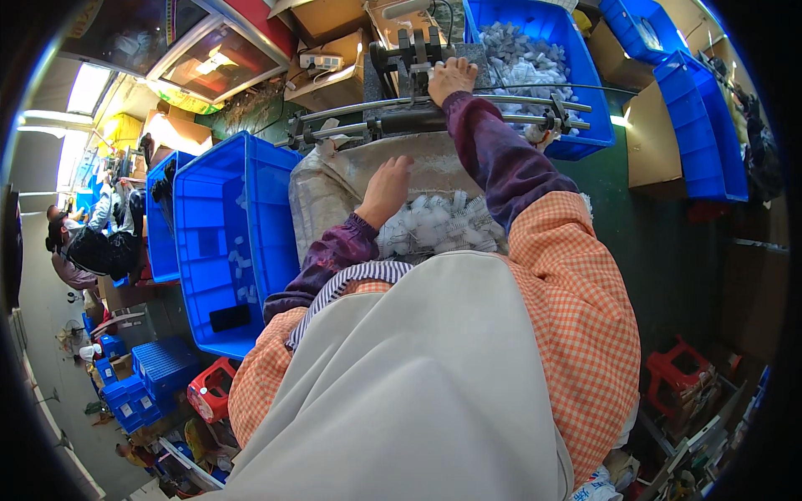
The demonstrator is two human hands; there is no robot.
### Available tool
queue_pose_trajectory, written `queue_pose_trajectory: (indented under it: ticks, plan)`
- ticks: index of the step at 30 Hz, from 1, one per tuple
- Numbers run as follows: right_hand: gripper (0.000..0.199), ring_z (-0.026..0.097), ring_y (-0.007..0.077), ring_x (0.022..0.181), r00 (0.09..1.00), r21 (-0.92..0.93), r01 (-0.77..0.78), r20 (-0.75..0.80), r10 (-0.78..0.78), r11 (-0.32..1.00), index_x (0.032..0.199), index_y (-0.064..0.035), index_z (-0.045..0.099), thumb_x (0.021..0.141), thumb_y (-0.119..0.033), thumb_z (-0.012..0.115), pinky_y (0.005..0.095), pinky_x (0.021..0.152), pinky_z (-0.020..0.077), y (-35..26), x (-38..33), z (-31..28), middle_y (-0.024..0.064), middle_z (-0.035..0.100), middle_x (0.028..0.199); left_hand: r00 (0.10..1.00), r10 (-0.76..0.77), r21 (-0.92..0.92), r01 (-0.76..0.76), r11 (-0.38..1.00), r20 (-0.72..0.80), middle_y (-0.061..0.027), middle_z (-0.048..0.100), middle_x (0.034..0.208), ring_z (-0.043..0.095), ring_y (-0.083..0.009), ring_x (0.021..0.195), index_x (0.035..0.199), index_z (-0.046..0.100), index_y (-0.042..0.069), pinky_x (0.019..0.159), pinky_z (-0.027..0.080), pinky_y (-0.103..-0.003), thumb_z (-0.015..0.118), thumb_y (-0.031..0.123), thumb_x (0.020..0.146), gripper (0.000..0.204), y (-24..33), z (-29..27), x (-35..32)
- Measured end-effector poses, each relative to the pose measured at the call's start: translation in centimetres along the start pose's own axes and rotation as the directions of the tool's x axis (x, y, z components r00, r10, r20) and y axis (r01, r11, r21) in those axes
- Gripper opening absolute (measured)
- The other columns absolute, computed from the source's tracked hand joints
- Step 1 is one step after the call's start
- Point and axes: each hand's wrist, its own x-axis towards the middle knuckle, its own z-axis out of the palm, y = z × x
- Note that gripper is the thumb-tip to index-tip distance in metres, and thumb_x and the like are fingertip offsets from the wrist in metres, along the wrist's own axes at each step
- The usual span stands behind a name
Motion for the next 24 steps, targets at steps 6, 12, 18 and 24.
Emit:
queue_pose_trajectory:
  ticks: [6, 12, 18, 24]
  plan:
    - [0.028, 0.042, 0.0268, 0.108, 0.997, 0.002, 0.026, -0.075, -0.026, 1.000, 0.097, -0.0115, 0.062, 0.082, -0.028, 0.046, 0.0470, 0.093, 0.0244, 0.3, -0.2, 0.3, 0.0093, 0.055, 0.103, 0.996, -0.048, -0.080, 0.043, 0.996, -0.069, -0.0166, 0.053, 0.092, 0.054, -0.0358, 0.084, 0.096, 0.054, 0.002, 0.073, 0.044, -0.042, 0.052, 0.010, 0.081, 0.016, 0.5, -1.3, 0.1]
    - [0.026, 0.051, 0.0272, 0.101, 0.999, -0.013, 0.044, 0.002, -0.044, 0.999, 0.096, -0.0126, 0.063, 0.079, -0.027, 0.048, 0.0443, 0.087, 0.0314, 4.6, 0.3, -0.2, 0.0086, 0.056, 0.104, 0.987, -0.056, -0.205, 0.025, 0.978, -0.149, -0.0177, 0.057, 0.094, 0.056, -0.0345, 0.086, 0.097, 0.055, 0.000, 0.073, 0.046, -0.039, 0.055, 0.012, 0.082, 0.019, -0.6, -1.5, 0.5]
    - [0.020, 0.059, 0.0309, 0.094, 0.983, -0.093, 0.066, 0.175, -0.049, 0.993, 0.093, -0.0117, 0.058, 0.082, -0.023, 0.047, 0.0435, 0.078, 0.0426, 7.9, 2.3, -1.4, 0.0132, 0.059, 0.101, 0.980, -0.152, -0.401, 0.089, 0.912, -0.129, -0.0143, 0.062, 0.090, 0.062, -0.0232, 0.080, 0.096, 0.058, -0.001, 0.068, 0.049, -0.030, 0.061, 0.009, 0.078, 0.021, 0.7, -2.4, 1.3]
    - [0.024, 0.062, 0.0299, 0.089, 0.952, -0.029, -0.295, -0.089, 0.292, 0.955, 0.099, -0.0097, 0.059, 0.079, -0.021, 0.053, 0.0418, 0.074, 0.0470, 9.3, 2.2, -6.8, 0.0134, 0.061, 0.102, 0.975, -0.188, -0.550, 0.094, 0.830, -0.118, -0.0096, 0.064, 0.083, 0.063, -0.0144, 0.075, 0.090, 0.060, -0.001, 0.065, 0.049, -0.025, 0.063, 0.005, 0.077, 0.015, 2.7, -2.8, 2.7]
